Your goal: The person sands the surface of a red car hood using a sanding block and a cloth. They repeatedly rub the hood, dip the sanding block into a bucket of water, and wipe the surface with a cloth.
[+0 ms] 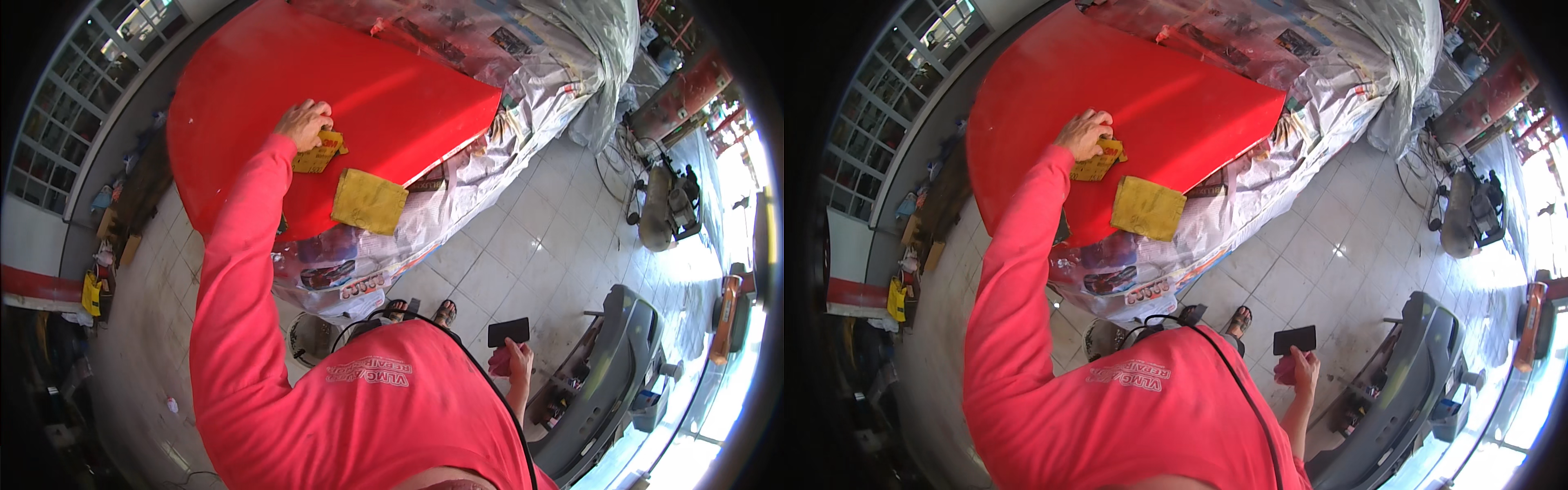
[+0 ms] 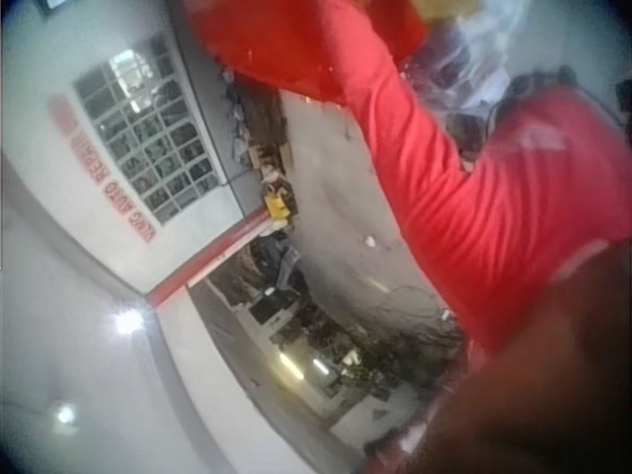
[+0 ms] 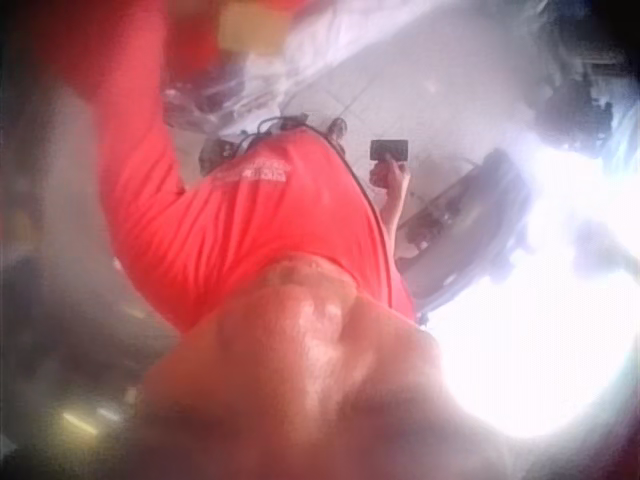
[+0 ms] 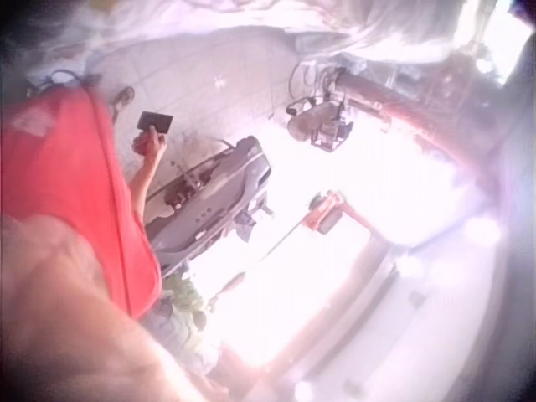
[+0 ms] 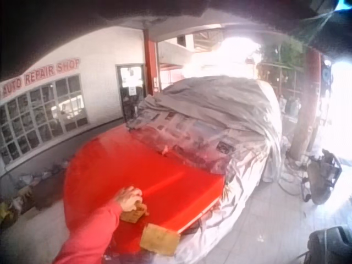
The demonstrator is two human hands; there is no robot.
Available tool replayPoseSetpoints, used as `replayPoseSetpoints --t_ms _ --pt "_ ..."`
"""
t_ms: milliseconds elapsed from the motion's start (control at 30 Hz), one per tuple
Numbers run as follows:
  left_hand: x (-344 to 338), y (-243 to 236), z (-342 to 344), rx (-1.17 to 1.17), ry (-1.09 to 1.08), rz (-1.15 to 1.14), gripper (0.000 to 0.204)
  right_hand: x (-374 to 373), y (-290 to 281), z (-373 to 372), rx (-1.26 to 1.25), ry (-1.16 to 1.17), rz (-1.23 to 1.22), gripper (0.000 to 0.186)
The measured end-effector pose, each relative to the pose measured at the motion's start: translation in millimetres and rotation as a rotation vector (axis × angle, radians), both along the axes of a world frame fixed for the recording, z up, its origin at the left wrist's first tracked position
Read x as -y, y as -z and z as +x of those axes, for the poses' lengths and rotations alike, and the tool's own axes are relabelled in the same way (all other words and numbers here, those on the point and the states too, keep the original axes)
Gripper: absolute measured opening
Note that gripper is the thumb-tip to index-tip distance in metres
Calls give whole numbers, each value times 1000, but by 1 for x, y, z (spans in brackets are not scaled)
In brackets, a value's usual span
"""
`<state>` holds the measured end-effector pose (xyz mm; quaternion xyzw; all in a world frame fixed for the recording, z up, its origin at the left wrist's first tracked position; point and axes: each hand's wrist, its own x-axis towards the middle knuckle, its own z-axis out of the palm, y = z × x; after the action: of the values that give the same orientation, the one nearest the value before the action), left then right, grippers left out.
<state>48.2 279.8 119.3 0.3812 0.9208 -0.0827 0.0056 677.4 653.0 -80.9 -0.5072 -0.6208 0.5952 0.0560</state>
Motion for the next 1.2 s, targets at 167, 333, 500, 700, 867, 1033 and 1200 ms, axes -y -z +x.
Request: replayPoseSetpoints --t_ms 167,333,500,700,867,1033,1200 --pt "16 21 -13 196 -190 242 36 -88 7 -68 -49 -245 71 29" --pt "0 9 11 257 -373 299 49 -120 -12 -92 -47 -304 101 30" --pt "7 16 1 211 -251 202 45 -118 -21 -77 -11 -313 78 34" --pt "5 11 -7 227 -197 239 21 -93 -12 -64 -55 -227 14 28" --pt "10 -15 5 270 -294 363 18 -98 6 -53 -43 -184 -53 28" --pt "86 -30 29 213 -256 947 29 -80 -11 -58 35 -200 57 33" --pt "167 10 91 262 -734 1111 46 -83 16 -61 38 -226 47 30"
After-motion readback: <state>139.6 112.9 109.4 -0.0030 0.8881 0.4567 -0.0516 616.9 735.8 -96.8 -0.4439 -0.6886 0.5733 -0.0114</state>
